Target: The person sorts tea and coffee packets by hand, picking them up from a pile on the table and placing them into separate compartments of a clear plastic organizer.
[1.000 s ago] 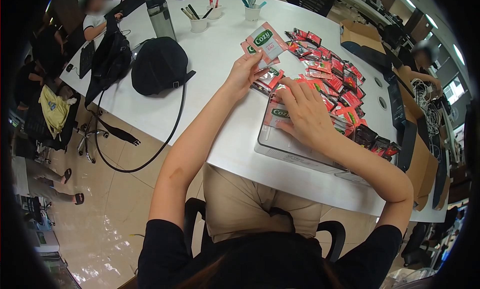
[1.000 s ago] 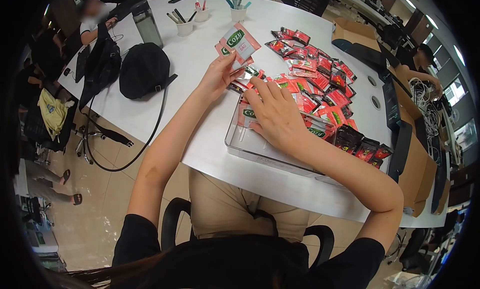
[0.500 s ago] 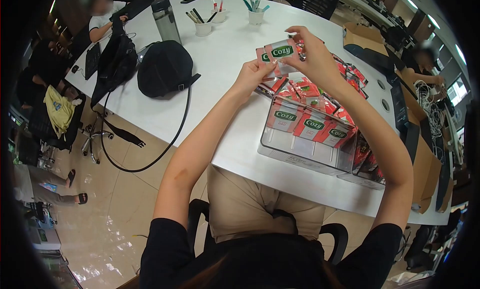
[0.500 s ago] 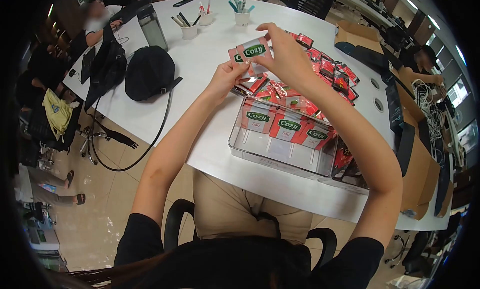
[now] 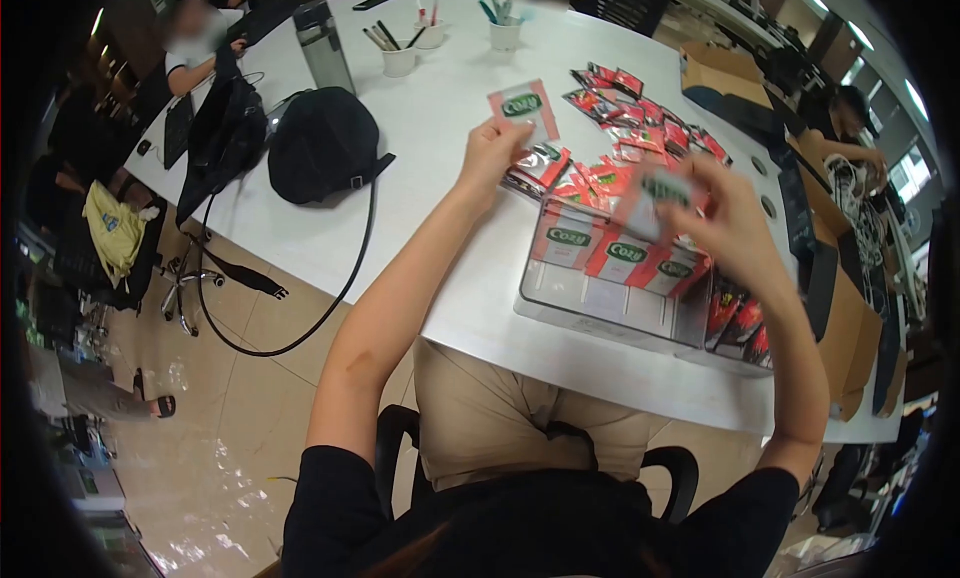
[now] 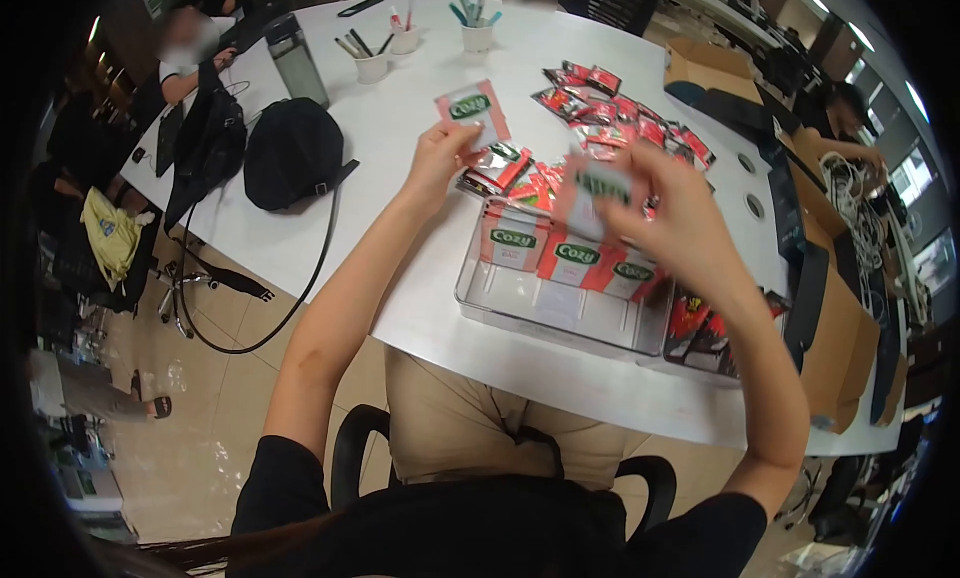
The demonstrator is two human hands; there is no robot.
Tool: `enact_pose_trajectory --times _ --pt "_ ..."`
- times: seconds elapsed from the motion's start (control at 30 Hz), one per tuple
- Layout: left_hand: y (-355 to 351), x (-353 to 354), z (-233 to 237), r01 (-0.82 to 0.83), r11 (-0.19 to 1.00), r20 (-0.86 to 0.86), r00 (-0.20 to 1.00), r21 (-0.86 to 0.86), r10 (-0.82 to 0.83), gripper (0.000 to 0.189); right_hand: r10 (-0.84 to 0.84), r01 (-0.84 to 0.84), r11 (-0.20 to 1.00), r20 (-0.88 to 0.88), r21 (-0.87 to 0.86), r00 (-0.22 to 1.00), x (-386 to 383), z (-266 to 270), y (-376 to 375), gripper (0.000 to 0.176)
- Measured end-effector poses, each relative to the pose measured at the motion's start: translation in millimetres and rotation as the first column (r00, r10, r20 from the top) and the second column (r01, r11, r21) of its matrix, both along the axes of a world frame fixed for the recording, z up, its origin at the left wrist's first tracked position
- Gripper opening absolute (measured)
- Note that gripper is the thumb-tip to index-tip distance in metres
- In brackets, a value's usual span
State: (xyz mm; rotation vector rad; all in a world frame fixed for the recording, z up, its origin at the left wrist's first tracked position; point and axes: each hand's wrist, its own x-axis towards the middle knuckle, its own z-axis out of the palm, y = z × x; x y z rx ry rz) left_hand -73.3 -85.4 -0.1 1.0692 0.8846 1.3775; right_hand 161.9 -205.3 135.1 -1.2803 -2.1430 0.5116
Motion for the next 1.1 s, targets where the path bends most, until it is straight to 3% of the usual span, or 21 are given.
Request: enact_pose_trajectory --times 0.03,0.07,0.1,0.13,0.17,0.23,0.33,0.4,0.5,0.57,0.6,0.63,0.7,0.77,0.87,0.9,0.97,1.07,1.1 --pt "6.2 0.4 -13.9 0.004 1.0 -0.111 0.994 0.02 -0.001 0.013 0.023 -0.025 0.997 -0.031 -0.068 0.999 2.2 -12.8 -9.2 0.022" --pt "15.6 -3.5 -27.3 -0.012 0.999 -0.224 0.974 0.047 0.022 0.014 0.011 -0.011 1.0 0.065 -0.007 0.998 0.7 -22.7 -18.4 0.02" --pt "24.0 0.7 -46.5 -0.034 0.984 -0.326 0.941 0.173 0.09 0.016 -0.008 0.031 0.993 0.205 -0.11 0.979 -2.5 -23.4 -27.7 0.02" --pt "17.9 4.0 -43.9 -0.069 0.979 -0.39 0.91 0.194 0.142 0.016 0.014 -0.026 0.999 0.27 0.041 0.963 -6.9 -34.0 -32.4 0.02" --pt "-2.3 3.0 -21.8 -0.075 0.968 -0.504 0.842 0.24 0.19 0.029 0.003 -0.026 0.998 0.337 0.064 0.942 -8.4 -41.5 -35.4 0.021" --pt "3.7 3.0 -30.2 -0.087 0.929 -0.511 0.815 0.359 0.274 0.05 -0.007 -0.093 0.975 0.449 0.2 0.893 -17.5 -46.2 -40.5 0.022" --pt "5.7 0.8 -32.1 -0.062 0.933 -0.517 0.819 0.354 0.25 0.051 -0.024 -0.24 0.898 0.587 0.368 0.809 -20.2 -54.7 -30.3 0.029" --pt "1.8 -2.4 -27.7 -0.049 0.938 -0.552 0.797 0.344 0.244 0.049 -0.11 -0.211 0.911 0.702 0.354 0.703 -19.0 -54.7 -28.2 0.035" --pt "3.0 -4.0 -25.2 -0.068 0.93 -0.599 0.747 0.361 0.287 0.069 -0.179 -0.124 0.939 0.764 0.32 0.62 -31.7 -43.6 -32.8 0.046" --pt "-5.8 -4.0 -8.3 -0.124 0.922 -0.597 0.728 0.368 0.337 0.081 -0.159 -0.017 0.977 0.784 0.211 0.6 -35.6 -36.5 -32.0 0.06" --pt "-14.7 -6.3 8.8 -0.174 0.906 -0.492 0.792 0.387 0.362 0.085 -0.143 0.041 0.988 0.799 0.147 0.584 -34.5 -33.6 -32.9 0.066" --pt "-26.7 -11.8 30.4 -0.226 0.89 -0.378 0.843 0.396 0.382 0.09 -0.169 -0.071 0.959 0.754 0.274 0.635 -28.1 -35.1 -36.6 0.057" --pt "-58.3 -23.7 71.5 -0.507 0.725 0.087 0.842 0.466 0.532 0.07 -0.193 -0.203 0.871 0.692 0.448 0.695 -21.0 -31.0 -49.5 0.05" --pt "-92.2 -47.3 77.6 -0.703 0.259 0.296 0.563 0.662 0.771 0.029 -0.201 -0.252 0.775 0.604 0.58 0.771 -20.2 -31.1 -64.6 0.041" --pt "-180.4 -91.2 93.5 -0.807 -0.129 0.611 0.32 0.576 0.724 0.051 -0.075 -0.365 0.678 0.554 0.638 0.829 2.1 -52.9 -81.5 0.039" --pt "-205.2 -101.6 96.0 -0.823 -0.212 0.672 0.25 0.527 0.697 0.059 -0.137 -0.272 0.769 0.565 0.579 0.814 -2.5 -57.4 -95.1 0.026" --pt "-244.2 -115.8 95.6 -0.846 -0.323 0.7 0.08 0.424 0.71 0.07 -0.091 -0.285 0.775 0.546 0.564 0.833 -8.7 -68.2 -103.0 0.026" --pt "-264.5 -129.8 89.4 -0.794 -0.303 0.727 0.238 0.527 0.644 0.064 -0.001 -0.343 0.759 0.528 0.553 0.849 -24.2 -92.4 -108.6 0.026" --pt "-263.6 -128.4 95.0 -0.793 -0.332 0.744 0.214 0.51 0.633 0.06 0.018 -0.356 0.757 0.528 0.547 0.849 -28.2 -98.0 -109.0 0.026"
